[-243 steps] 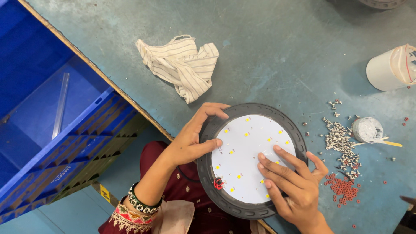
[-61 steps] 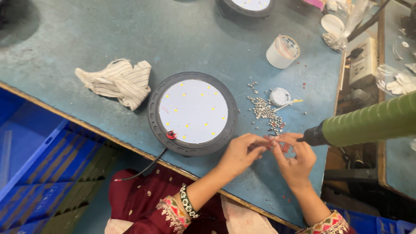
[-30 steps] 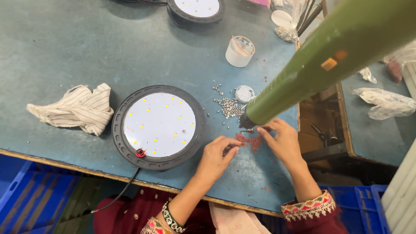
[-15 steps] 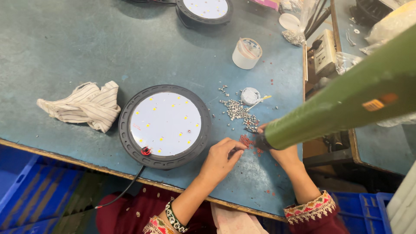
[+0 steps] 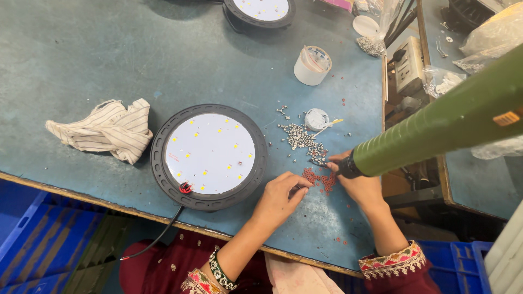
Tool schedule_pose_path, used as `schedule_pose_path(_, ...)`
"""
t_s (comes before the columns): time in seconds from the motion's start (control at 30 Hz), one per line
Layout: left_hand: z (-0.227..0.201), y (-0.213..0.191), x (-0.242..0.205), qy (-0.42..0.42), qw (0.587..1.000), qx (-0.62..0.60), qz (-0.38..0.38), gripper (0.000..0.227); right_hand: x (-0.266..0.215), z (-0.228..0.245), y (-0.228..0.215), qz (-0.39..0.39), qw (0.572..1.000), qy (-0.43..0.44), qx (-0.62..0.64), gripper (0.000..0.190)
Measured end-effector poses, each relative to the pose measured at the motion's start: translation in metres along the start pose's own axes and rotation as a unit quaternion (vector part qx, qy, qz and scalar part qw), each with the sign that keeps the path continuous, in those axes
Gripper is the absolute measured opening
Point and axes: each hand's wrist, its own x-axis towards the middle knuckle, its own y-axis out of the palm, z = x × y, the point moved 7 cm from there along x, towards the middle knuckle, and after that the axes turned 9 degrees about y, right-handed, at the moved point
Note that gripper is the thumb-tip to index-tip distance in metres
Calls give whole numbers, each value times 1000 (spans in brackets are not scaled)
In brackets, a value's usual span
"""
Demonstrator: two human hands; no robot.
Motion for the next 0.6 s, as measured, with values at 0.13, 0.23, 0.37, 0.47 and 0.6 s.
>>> schedule_pose_path(0.13, -1, -1, 0, 5, 1000, -6, -1, 14, 5, 4, 8, -3, 998, -44, -43, 16)
schedule_pose_path(0.23, -1, 0, -2, 6, 1000, -5, -1, 14, 9, -4, 11, 6, 998, 1, -63, 17)
schedule_pose_path(0.37, 0, -1, -2, 11, 1000, -7, -5, 14, 7, 11, 3, -39, 997, -61, -20, 15)
schedule_pose_path(0.47, -3, -1, -2, 22, 1000, -16, -6, 15, 3, 24, -4, -65, 993, -73, 73, 19)
schedule_pose_path(0.6, 0, 2, -5, 1, 1000, 24, 8, 15, -2, 68, 2, -29, 978, -161, 130, 17)
